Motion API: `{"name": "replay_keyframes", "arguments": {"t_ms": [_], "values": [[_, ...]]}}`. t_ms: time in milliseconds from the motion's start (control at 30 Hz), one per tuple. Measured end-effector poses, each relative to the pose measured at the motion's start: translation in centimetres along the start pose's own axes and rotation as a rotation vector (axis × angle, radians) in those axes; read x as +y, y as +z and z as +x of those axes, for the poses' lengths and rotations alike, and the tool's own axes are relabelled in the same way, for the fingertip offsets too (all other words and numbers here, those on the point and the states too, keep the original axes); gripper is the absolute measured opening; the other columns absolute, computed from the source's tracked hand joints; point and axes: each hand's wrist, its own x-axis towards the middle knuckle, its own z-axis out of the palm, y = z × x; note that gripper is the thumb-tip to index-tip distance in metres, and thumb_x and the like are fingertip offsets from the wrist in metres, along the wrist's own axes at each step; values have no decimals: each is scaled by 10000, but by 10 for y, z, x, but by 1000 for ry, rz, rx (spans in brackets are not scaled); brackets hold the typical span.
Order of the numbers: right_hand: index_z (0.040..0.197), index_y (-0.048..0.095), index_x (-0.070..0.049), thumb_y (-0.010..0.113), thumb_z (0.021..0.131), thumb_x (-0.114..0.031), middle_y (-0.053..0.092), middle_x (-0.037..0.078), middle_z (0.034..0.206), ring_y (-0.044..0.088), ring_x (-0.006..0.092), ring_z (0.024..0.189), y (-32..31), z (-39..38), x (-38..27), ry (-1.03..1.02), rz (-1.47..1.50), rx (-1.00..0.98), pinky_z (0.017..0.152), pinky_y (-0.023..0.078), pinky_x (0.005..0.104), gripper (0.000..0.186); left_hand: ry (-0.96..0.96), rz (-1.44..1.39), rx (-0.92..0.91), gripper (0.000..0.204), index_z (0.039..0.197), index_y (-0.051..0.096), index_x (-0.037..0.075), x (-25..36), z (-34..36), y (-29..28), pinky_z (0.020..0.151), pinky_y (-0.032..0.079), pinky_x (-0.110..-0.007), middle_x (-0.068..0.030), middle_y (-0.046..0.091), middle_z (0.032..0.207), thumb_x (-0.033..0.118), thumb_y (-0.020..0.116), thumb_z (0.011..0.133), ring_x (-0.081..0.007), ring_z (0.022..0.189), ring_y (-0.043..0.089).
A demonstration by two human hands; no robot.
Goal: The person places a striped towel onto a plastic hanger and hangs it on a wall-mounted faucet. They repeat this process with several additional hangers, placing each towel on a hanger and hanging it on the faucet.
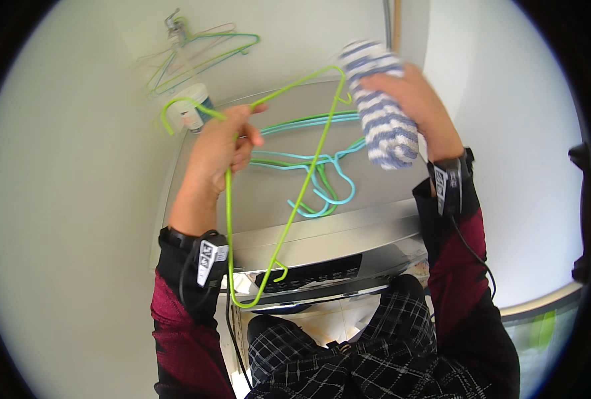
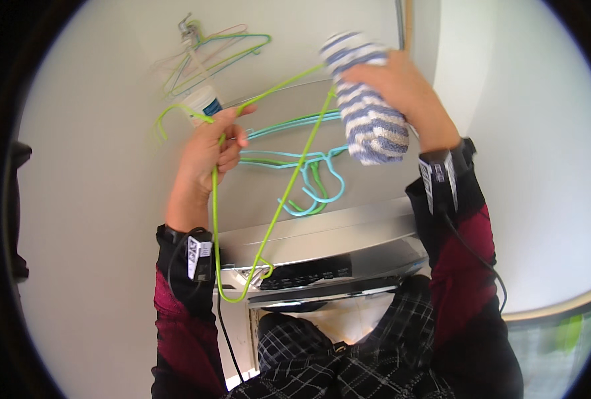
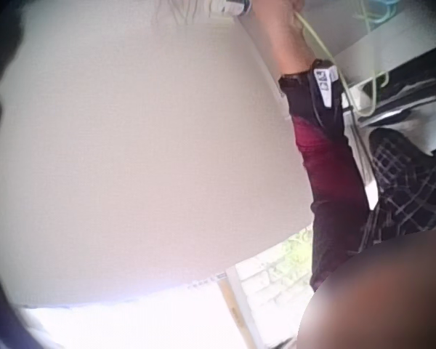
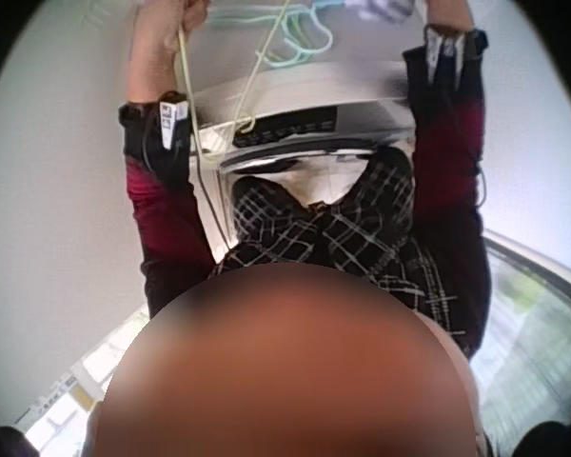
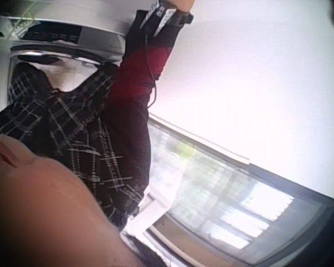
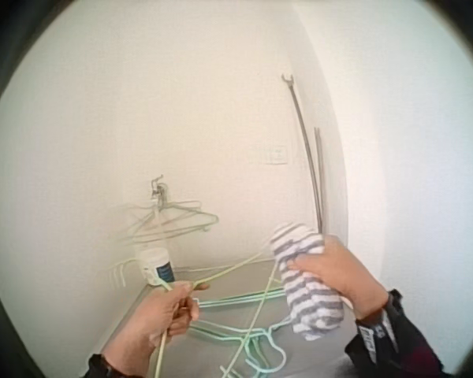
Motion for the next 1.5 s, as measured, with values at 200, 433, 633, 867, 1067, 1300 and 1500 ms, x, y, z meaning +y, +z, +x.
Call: {"name": "replay_keyframes", "arguments": {"t_ms": [200,433,633,867,1067,1300,1500], "values": [[1262,599,32,820,824,-229,680,202,1194,683,286,1107,52,-16,-34,-245,37,286,966,529,422,556,27,99,-197,351,1250,657,-12,-8,-8,32,406,268,-242,-27,632,704,254,522,1065,-58,437,364],[1215,568,-14,804,775,-187,663,243,1177,638,453,1076,99,-13,-18,-413,-386,154,904,524,488,528,-7,42,-174,290,1128,692,-36,-12,-11,35,405,284,-272,-12,564,582,211,570,1035,-91,439,421],[1163,581,-2,735,821,-253,699,238,1090,664,444,1021,39,29,21,-81,-699,146,869,535,489,451,21,132,-195,355,1216,675,-65,-7,-16,40,403,266,-235,39,480,556,222,552,1048,-48,422,341],[1225,567,-38,792,788,-200,681,239,1088,649,448,1021,72,-6,-4,-362,-415,139,868,527,467,518,64,133,-190,353,1186,677,-79,-10,-11,30,377,264,-226,36,473,549,215,544,1043,-47,405,340],[1252,552,-33,795,754,-152,668,241,1100,640,462,1037,81,-8,-4,-552,-471,116,884,523,479,567,34,127,-168,365,1204,662,-103,-7,-8,18,391,273,-234,54,424,536,194,543,1029,-46,405,329],[1203,659,59,763,843,-267,738,189,1079,716,277,951,-20,40,56,34,-302,222,850,561,368,496,30,48,-246,395,1305,613,-109,-8,-9,18,383,249,-210,80,365,545,180,522,1053,-23,418,294],[1196,667,87,714,932,-161,742,149,1078,744,206,947,-23,38,50,110,274,280,811,595,316,365,98,-95,-177,382,1285,632,-91,-1,-5,-1,392,256,-217,75,370,554,183,510,1048,-28,425,300]]}}
